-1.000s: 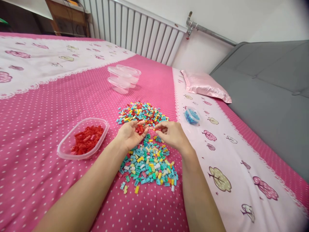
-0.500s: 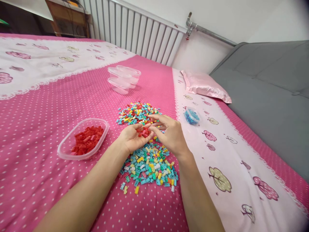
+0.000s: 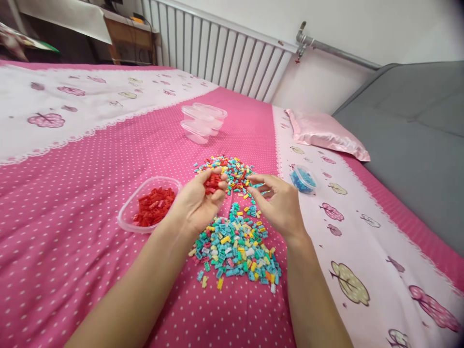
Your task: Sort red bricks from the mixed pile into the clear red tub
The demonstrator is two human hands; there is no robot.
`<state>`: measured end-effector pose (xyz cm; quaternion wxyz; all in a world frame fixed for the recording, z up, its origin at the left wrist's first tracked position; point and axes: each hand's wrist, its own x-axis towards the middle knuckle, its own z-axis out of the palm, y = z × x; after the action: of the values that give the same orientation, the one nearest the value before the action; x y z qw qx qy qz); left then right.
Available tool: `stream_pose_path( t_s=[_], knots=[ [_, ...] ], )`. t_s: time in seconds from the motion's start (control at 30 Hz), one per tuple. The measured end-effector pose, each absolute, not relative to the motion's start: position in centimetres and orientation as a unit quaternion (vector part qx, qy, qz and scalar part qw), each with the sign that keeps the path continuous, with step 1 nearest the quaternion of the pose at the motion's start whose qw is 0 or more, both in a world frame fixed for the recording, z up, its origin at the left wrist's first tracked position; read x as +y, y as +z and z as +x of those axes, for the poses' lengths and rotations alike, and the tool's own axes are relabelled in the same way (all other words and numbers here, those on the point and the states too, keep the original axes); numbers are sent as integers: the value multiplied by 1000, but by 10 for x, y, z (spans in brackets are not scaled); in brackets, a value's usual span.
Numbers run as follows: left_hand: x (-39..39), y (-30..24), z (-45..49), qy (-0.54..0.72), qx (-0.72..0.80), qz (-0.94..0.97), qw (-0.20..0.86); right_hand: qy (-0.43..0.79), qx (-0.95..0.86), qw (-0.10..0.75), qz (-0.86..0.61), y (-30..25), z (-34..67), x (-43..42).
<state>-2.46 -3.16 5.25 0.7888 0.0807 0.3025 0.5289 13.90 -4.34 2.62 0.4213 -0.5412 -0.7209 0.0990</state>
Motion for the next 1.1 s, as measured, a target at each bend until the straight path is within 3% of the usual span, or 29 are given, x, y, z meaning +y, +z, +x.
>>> stream_pose_path(
  t_s=[0.23,0.53,0.73,0.93,1.1],
  knots=[
    [-32,71,-70,755,388,45,527,105,-722,400,-555,23,140,-44],
    [-26,64,-87,792,462,79,391,100,-712,393,-573,22,146,-43],
    [-31,65,-87,767,480,114,410,94,-701,394,-587,24,150,-43],
    [-38,66,-63,838,399,198,315,71,-626,416,-656,12,177,-31],
    [-39,41,-22,730,416,420,344,97,-582,349,-728,-23,209,-11]
  ],
)
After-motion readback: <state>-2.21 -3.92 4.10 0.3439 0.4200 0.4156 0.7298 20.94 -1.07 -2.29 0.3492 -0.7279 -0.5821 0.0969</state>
